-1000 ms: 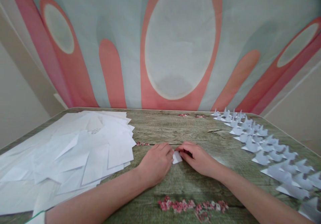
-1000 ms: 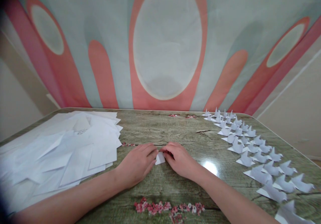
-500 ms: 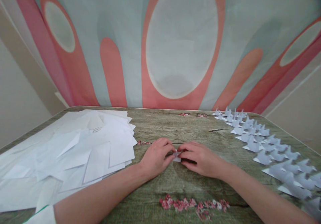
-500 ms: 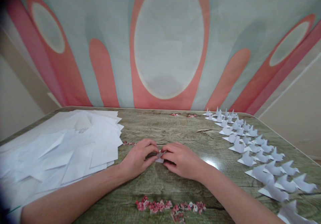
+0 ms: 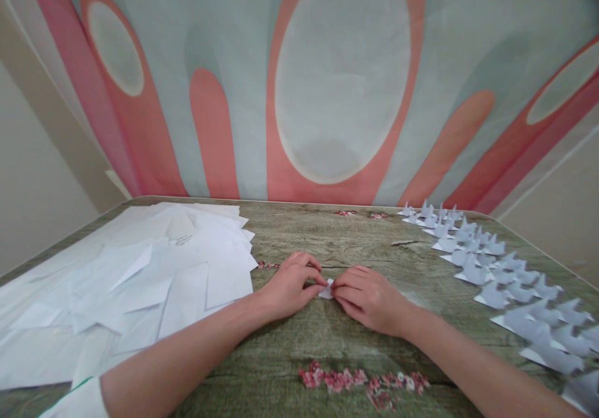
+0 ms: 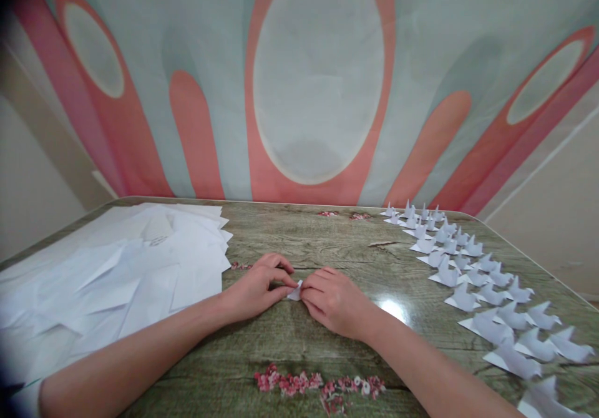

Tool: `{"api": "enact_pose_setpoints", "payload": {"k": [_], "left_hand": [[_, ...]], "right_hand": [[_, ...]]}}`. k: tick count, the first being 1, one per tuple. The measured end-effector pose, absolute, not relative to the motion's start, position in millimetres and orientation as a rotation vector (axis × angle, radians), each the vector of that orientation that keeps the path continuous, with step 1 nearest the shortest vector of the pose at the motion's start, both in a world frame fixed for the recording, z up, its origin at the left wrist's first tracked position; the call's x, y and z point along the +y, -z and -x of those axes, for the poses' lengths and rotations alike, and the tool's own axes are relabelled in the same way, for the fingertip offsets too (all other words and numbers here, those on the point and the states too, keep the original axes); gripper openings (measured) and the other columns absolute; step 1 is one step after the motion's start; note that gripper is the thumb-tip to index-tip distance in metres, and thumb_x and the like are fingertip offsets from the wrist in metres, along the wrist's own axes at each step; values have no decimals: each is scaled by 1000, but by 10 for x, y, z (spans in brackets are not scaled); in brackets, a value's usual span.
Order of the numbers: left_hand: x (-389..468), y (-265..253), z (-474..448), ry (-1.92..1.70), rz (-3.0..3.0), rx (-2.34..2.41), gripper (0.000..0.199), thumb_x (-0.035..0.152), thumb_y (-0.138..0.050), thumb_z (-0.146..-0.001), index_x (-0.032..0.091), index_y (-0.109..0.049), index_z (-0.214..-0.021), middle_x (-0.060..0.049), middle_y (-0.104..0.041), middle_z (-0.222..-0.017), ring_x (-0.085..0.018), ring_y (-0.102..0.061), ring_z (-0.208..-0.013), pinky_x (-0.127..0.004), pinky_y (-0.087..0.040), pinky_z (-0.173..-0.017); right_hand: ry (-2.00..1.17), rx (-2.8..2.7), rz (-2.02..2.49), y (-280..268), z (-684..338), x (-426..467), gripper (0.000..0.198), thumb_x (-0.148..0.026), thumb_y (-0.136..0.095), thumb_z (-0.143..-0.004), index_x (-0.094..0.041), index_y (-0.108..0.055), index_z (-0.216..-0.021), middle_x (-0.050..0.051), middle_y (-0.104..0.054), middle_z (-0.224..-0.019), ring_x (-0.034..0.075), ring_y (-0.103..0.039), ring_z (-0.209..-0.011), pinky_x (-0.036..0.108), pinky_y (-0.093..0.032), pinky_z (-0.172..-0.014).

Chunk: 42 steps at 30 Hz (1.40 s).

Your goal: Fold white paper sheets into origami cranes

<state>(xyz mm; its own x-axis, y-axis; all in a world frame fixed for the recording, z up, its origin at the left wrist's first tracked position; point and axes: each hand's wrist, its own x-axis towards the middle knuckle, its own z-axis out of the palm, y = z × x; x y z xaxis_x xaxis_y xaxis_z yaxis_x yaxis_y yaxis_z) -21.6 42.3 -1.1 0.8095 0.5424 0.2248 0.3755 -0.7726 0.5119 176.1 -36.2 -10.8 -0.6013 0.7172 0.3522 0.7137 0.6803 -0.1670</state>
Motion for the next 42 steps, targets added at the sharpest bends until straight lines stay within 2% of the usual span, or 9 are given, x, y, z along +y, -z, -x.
{"api": "enact_pose_setpoints", "payload": {"k": [7, 17, 25, 42], "left_hand": [[457, 6, 214, -446, -2504, 723, 9, 24, -63, -75, 25, -69, -82, -3, -54, -102, -18, -47, -103, -35, -34, -94], [460, -4, 235, -426, -2513, 716, 13, 27, -60, -78, 28, -70, -86, -3, -54, -106, -20, -45, -107, -39, -33, -96], [449, -56, 251, -390, -2528, 699, 25, 37, -71, -67, 32, -69, -91, -3, -55, -112, -23, -45, -109, -40, -33, -96], [396, -28, 228, -419, -2523, 770, 17, 28, -64, -74, 31, -70, -90, -2, -58, -109, -20, -49, -106, -37, -36, -94]], "right_hand": [[-325, -2235, 1223, 149, -1690, -355, 14, -16, -44, -86, -20, -58, -85, 6, -60, -86, 17, -52, -82, 33, -41, -74], [-555, -2006, 1308, 171, -1647, -354, 11, -15, -45, -86, -19, -52, -78, 4, -52, -83, 15, -51, -79, 29, -42, -72], [-579, -1968, 1340, 177, -1646, -340, 11, -13, -45, -84, -19, -53, -77, 3, -53, -82, 15, -52, -76, 29, -42, -69], [-564, -1939, 1342, 198, -1631, -336, 13, -8, -46, -79, -19, -51, -74, 2, -51, -80, 14, -51, -74, 28, -42, -67]]}}
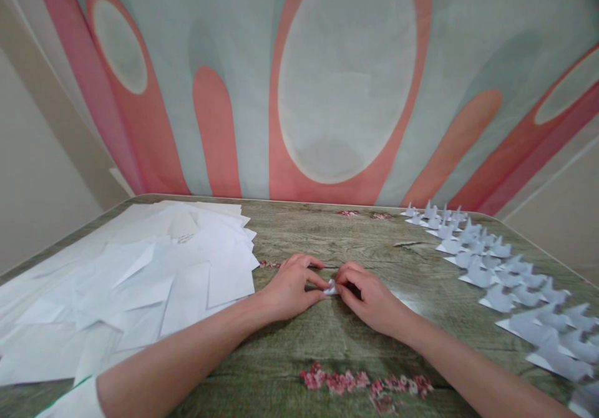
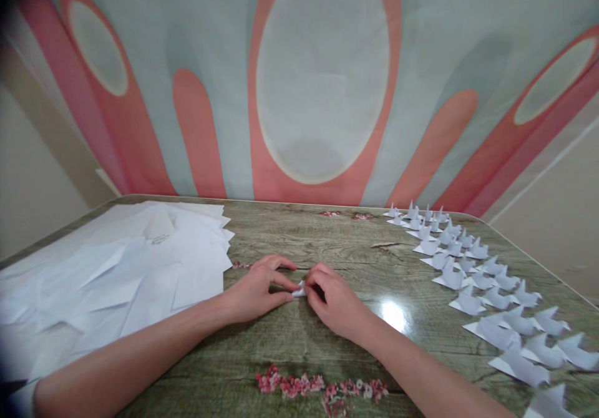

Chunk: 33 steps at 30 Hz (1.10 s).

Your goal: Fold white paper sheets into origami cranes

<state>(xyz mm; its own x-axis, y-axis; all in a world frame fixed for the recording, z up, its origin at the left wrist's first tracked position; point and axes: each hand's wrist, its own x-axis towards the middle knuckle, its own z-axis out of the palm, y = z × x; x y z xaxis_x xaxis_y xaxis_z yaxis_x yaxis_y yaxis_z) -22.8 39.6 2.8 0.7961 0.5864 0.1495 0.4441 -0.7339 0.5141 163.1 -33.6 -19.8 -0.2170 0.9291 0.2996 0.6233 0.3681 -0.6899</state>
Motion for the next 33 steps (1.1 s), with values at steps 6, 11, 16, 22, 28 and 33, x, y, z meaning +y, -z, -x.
{"api": "enact_pose_setpoints", "payload": {"k": [6, 11, 16, 22, 28, 33], "left_hand": [[407, -62, 242, -358, -2529, 758, 21, 25, -63, -74, 32, -69, -93, -2, -57, -112, -22, -48, -109, -39, -36, -95], [397, -83, 252, -337, -2539, 743, 21, 35, -64, -73, 33, -69, -93, -2, -56, -114, -23, -47, -109, -39, -36, -94], [361, -57, 212, -413, -2539, 803, 16, 36, -59, -78, 31, -70, -87, -2, -59, -109, -21, -50, -104, -38, -36, -93], [350, 6, 177, -507, -2488, 860, 11, 34, -61, -76, 30, -71, -81, 0, -60, -105, -19, -52, -99, -36, -37, -90], [359, 25, 180, -508, -2467, 869, 11, 35, -63, -75, 30, -71, -81, 0, -60, -103, -19, -52, -99, -36, -38, -89], [353, 25, 173, -514, -2474, 876, 11, 35, -63, -75, 30, -71, -80, 0, -60, -103, -19, -51, -99, -35, -38, -89]], "right_hand": [[-533, -1918, 1378, 237, -1615, -339, 12, -8, -47, -79, -19, -50, -75, 3, -51, -82, 15, -50, -76, 29, -42, -68], [-545, -1916, 1416, 232, -1614, -342, 13, -7, -47, -78, -19, -50, -75, 3, -50, -84, 15, -50, -78, 29, -42, -71], [-547, -1922, 1425, 199, -1602, -332, 13, -6, -46, -77, -19, -49, -74, 3, -50, -82, 15, -50, -77, 29, -42, -70], [-535, -1928, 1458, 191, -1596, -327, 14, -6, -47, -76, -19, -49, -71, 2, -50, -79, 14, -50, -74, 28, -41, -68], [-522, -1902, 1534, 180, -1571, -314, 13, -6, -48, -74, -18, -49, -70, 1, -50, -77, 14, -49, -73, 27, -40, -67], [-506, -1894, 1593, 152, -1547, -317, 12, -6, -48, -73, -17, -49, -69, 1, -50, -77, 14, -49, -73, 27, -40, -67]]}}
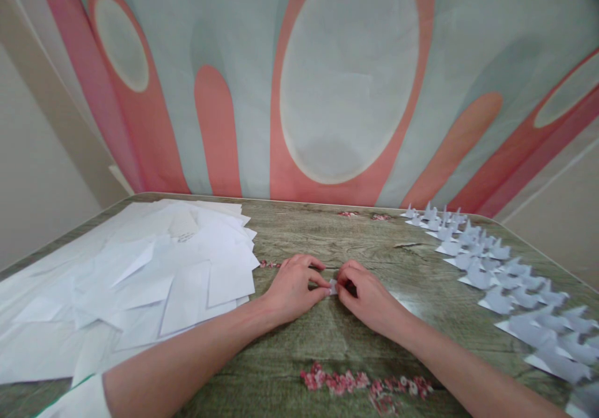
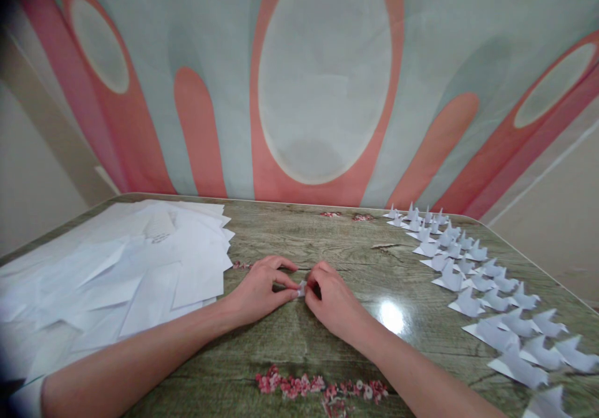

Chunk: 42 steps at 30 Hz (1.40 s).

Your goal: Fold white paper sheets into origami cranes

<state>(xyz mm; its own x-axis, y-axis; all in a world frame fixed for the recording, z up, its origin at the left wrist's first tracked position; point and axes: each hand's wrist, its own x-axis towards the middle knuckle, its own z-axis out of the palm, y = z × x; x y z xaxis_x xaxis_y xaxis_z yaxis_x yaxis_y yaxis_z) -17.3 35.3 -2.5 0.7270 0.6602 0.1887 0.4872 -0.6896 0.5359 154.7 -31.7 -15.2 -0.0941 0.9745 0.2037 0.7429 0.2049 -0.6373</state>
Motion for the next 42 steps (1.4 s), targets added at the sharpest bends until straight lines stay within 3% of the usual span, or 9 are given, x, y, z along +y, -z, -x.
{"api": "enact_pose_setpoints", "payload": {"k": [15, 18, 22, 25, 29, 36, 42], "left_hand": [[289, -25, 197, -458, -2663, 853, 13, 33, -58, -80, 29, -70, -85, 0, -60, -102, -18, -50, -99, -34, -39, -87], [201, -60, 196, -377, -2876, 752, 18, 26, -50, -85, 24, -68, -89, -2, -60, -102, -20, -48, -102, -34, -38, -88], [42, -53, 199, -203, -3200, 648, 30, 16, -42, -85, 10, -56, -111, -10, -59, -105, -23, -47, -104, -38, -34, -93], [-38, -22, 225, -165, -3290, 669, 36, 17, -40, -85, 5, -51, -117, -12, -57, -112, -24, -45, -109, -39, -30, -96], [-81, 6, 262, -186, -3313, 616, 37, 19, -36, -87, 8, -48, -121, -10, -53, -121, -22, -43, -112, -37, -26, -99], [-108, -1, 266, -209, -3287, 622, 41, 35, -40, -89, 9, -49, -120, -10, -53, -120, -24, -43, -112, -38, -23, -100], [-95, -53, 257, -181, -3208, 638, 43, 38, -41, -88, 11, -47, -120, -10, -54, -117, -23, -43, -112, -38, -24, -101]], "right_hand": [[-478, -1883, 1645, 154, -1530, -302, 11, -8, -50, -75, -18, -48, -69, 1, -47, -77, 15, -49, -75, 27, -40, -69], [-478, -1889, 1630, 157, -1546, -304, 11, -9, -50, -76, -18, -47, -71, 1, -46, -78, 15, -49, -75, 27, -40, -68], [-479, -1898, 1610, 175, -1559, -306, 12, -7, -49, -75, -18, -46, -71, 1, -46, -78, 15, -48, -74, 27, -40, -68], [-475, -1892, 1602, 187, -1557, -306, 13, -6, -48, -76, -19, -46, -72, 1, -46, -79, 15, -48, -75, 28, -40, -69], [-466, -1891, 1574, 200, -1560, -308, 14, -6, -48, -76, -19, -45, -72, 1, -46, -80, 14, -48, -75, 28, -41, -69], [-472, -1889, 1577, 214, -1579, -313, 14, -5, -47, -76, -19, -45, -73, 1, -46, -81, 14, -48, -76, 28, -41, -70], [-449, -1896, 1554, 233, -1575, -319, 14, -5, -46, -76, -19, -45, -74, 2, -47, -81, 15, -48, -77, 28, -41, -70]]}}
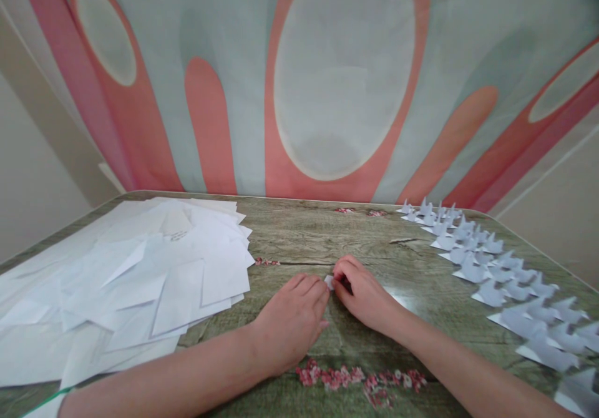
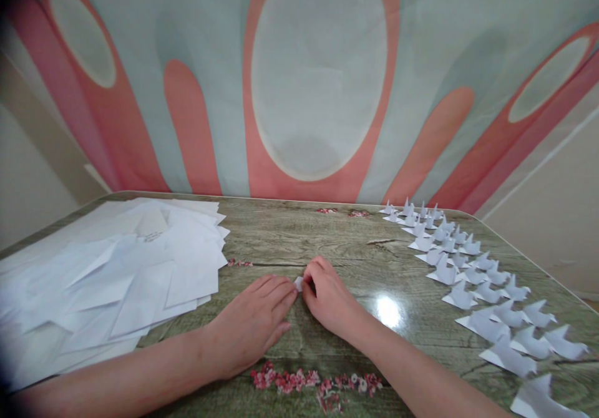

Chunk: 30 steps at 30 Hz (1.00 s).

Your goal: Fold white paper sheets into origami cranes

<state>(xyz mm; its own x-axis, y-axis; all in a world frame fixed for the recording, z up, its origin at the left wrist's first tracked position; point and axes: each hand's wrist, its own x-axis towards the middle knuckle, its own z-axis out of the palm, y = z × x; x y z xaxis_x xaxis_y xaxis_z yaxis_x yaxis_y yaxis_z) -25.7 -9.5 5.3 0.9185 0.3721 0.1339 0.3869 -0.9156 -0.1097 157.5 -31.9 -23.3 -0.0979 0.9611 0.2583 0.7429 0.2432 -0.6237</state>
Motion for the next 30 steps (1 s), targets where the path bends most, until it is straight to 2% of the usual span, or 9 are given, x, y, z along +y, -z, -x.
{"api": "enact_pose_setpoints", "payload": {"k": [7, 12, 15, 23, 30], "left_hand": [[-83, -64, 260, 176, 2979, -602, 43, 38, -45, -86, 12, -47, -120, -9, -53, -117, -23, -42, -113, -38, -24, -101], [-72, -80, 266, 149, 2992, -584, 42, 40, -44, -87, 12, -49, -119, -9, -53, -117, -24, -41, -114, -37, -25, -101], [-69, -82, 266, 138, 2987, -578, 43, 40, -44, -87, 11, -49, -118, -9, -53, -117, -24, -41, -114, -37, -25, -101], [-69, -82, 272, 170, 2977, -591, 41, 41, -45, -86, 12, -52, -114, -10, -55, -114, -23, -42, -114, -37, -24, -101], [-89, -84, 286, 169, 2937, -694, 42, 42, -49, -84, 17, -50, -117, -10, -54, -116, -25, -41, -118, -40, -23, -101]], "right_hand": [[-423, -1905, 1496, 191, -1594, -388, 13, -7, -45, -79, -18, -49, -83, 3, -50, -85, 15, -50, -79, 30, -44, -73], [-310, -2131, 1518, 128, -1661, -464, 37, 1, -37, -79, -17, -53, -106, 7, -53, -99, 17, -51, -93, 33, -43, -83], [-181, -2295, 1541, 114, -1651, -520, 44, 2, -38, -78, -17, -50, -116, 9, -54, -104, 19, -50, -95, 33, -45, -82], [270, -2474, 1652, 124, -1497, -631, 31, -3, -42, -81, -15, -55, -107, 10, -55, -96, 23, -51, -88, 37, -47, -75], [360, -2545, 1671, 93, -1509, -631, 33, -3, -46, -78, -13, -55, -108, 9, -56, -93, 23, -52, -83, 37, -48, -70]]}}
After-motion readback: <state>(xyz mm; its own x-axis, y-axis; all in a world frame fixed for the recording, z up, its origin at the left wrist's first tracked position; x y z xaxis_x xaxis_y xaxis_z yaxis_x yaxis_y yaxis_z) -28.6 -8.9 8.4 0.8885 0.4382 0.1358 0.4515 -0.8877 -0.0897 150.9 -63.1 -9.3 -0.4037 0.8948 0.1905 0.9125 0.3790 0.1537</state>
